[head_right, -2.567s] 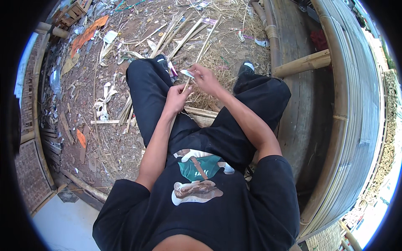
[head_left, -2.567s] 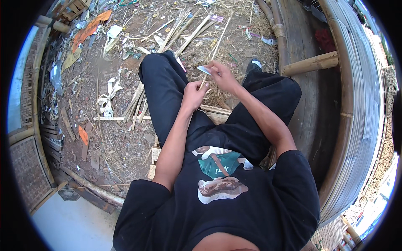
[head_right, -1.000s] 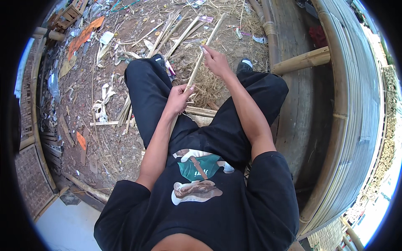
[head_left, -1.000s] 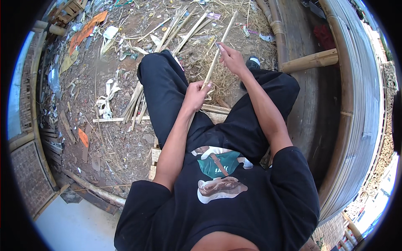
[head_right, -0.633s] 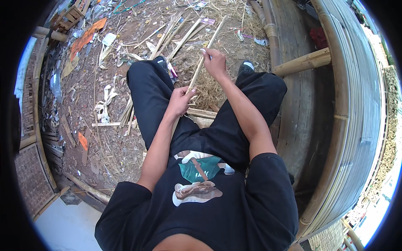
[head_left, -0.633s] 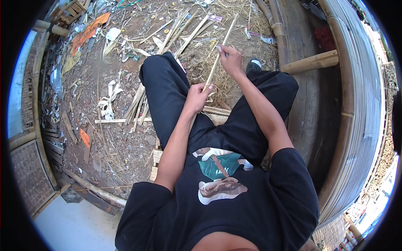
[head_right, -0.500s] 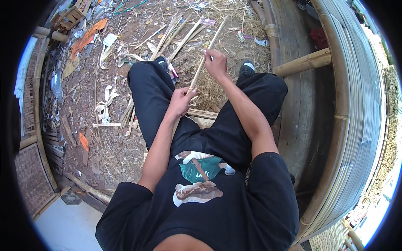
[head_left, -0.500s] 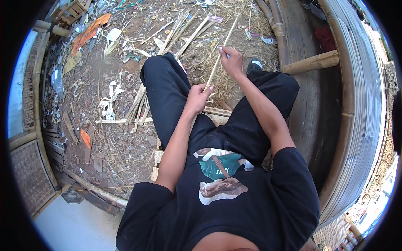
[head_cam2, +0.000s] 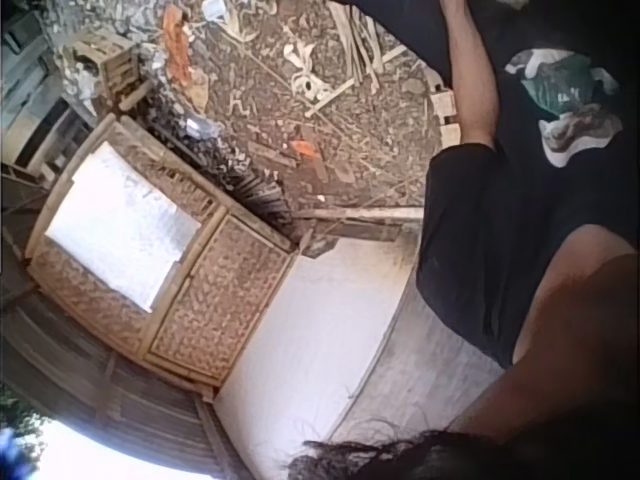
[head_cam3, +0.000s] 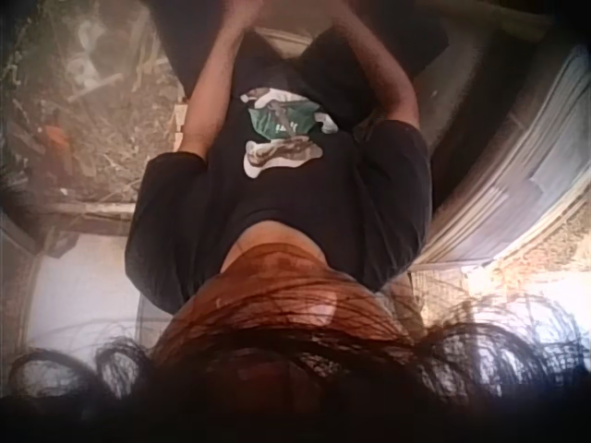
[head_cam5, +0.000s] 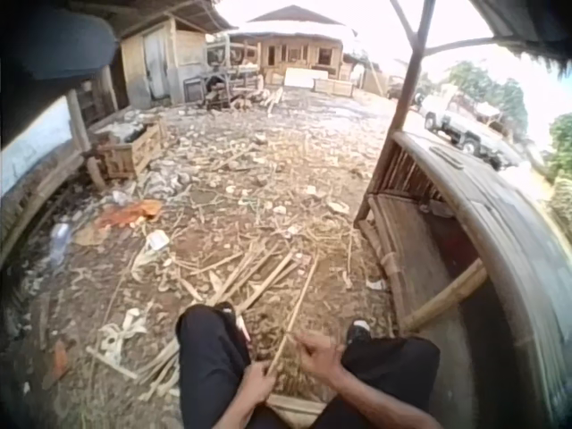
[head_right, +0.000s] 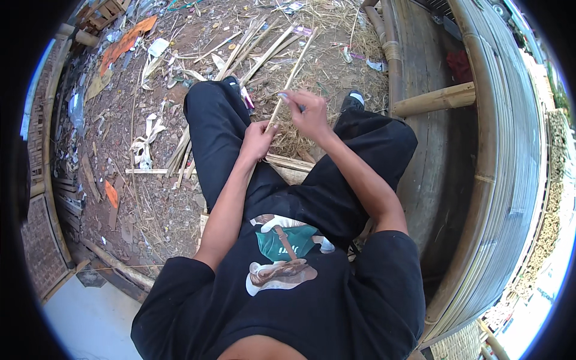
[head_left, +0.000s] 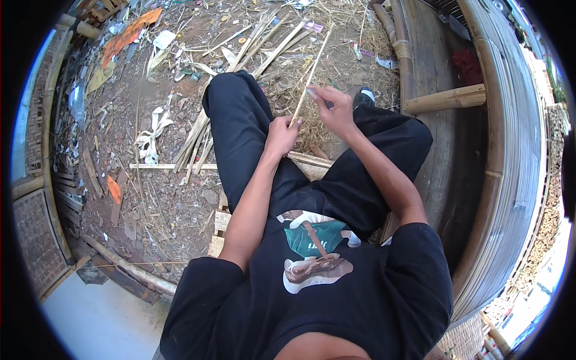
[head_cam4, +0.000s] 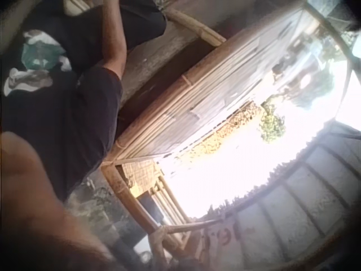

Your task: The person shaves a bamboo strip using a knife by hand while sitting. They move the knife along the length of the strip to remove thin layers, letting the shavings fall to the ground.

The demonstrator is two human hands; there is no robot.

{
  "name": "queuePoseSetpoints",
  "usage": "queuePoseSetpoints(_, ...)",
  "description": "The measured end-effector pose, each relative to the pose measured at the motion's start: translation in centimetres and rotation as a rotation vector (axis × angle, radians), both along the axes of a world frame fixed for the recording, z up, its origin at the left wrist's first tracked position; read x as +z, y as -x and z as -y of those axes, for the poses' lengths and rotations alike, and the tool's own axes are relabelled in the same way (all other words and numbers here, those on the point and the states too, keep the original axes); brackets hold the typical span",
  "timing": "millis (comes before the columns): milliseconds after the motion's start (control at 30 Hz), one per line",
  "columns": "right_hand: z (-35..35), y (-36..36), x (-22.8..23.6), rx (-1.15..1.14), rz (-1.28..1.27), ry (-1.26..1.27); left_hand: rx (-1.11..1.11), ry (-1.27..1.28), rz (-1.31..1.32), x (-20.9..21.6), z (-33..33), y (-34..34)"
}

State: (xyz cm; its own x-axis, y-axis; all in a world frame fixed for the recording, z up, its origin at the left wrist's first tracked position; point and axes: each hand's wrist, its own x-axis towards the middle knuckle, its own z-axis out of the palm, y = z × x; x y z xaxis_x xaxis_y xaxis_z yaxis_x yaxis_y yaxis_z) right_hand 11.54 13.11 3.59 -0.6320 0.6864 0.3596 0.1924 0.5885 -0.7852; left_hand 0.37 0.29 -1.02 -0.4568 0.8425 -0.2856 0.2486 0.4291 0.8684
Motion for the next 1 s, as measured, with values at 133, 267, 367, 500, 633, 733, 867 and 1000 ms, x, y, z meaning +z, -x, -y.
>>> queuePoseSetpoints(133,0.5,-1.2,0.6,-0.015,-0.070,0.058,0.060,0.067,0.326,1.5,-0.2,-0.1)
queuePoseSetpoints(267,-0.7,-1.8,0.8,-0.063,-0.193,0.177,0.068,0.099,0.270,0.9,0.1,0.2)
queuePoseSetpoints(367,0.7,-2.1,1.7,-0.018,-0.165,0.182,0.085,0.101,0.233,0.3,0.1,0.2)
queuePoseSetpoints(500,2.3,-2.5,3.7,-0.024,-0.215,0.223,0.073,0.098,0.093,0.6,-0.1,0.1)
queuePoseSetpoints(633,2.4,-2.8,3.5,-0.028,-0.218,0.256,0.059,0.110,0.089,-0.1,-0.1,0.2)
queuePoseSetpoints(733,1.3,-2.7,3.3,-0.027,-0.252,0.248,0.061,0.067,0.281,1.6,-0.3,-0.1)
queuePoseSetpoints(867,-0.1,-3.0,3.2,-0.153,-0.494,0.662,0.064,0.062,0.723,3.7,-0.4,1.0)
queuePoseSetpoints(1000,0.7,-3.6,4.1,-0.052,-0.542,0.827,0.164,0.042,0.881,3.6,-0.5,1.1)
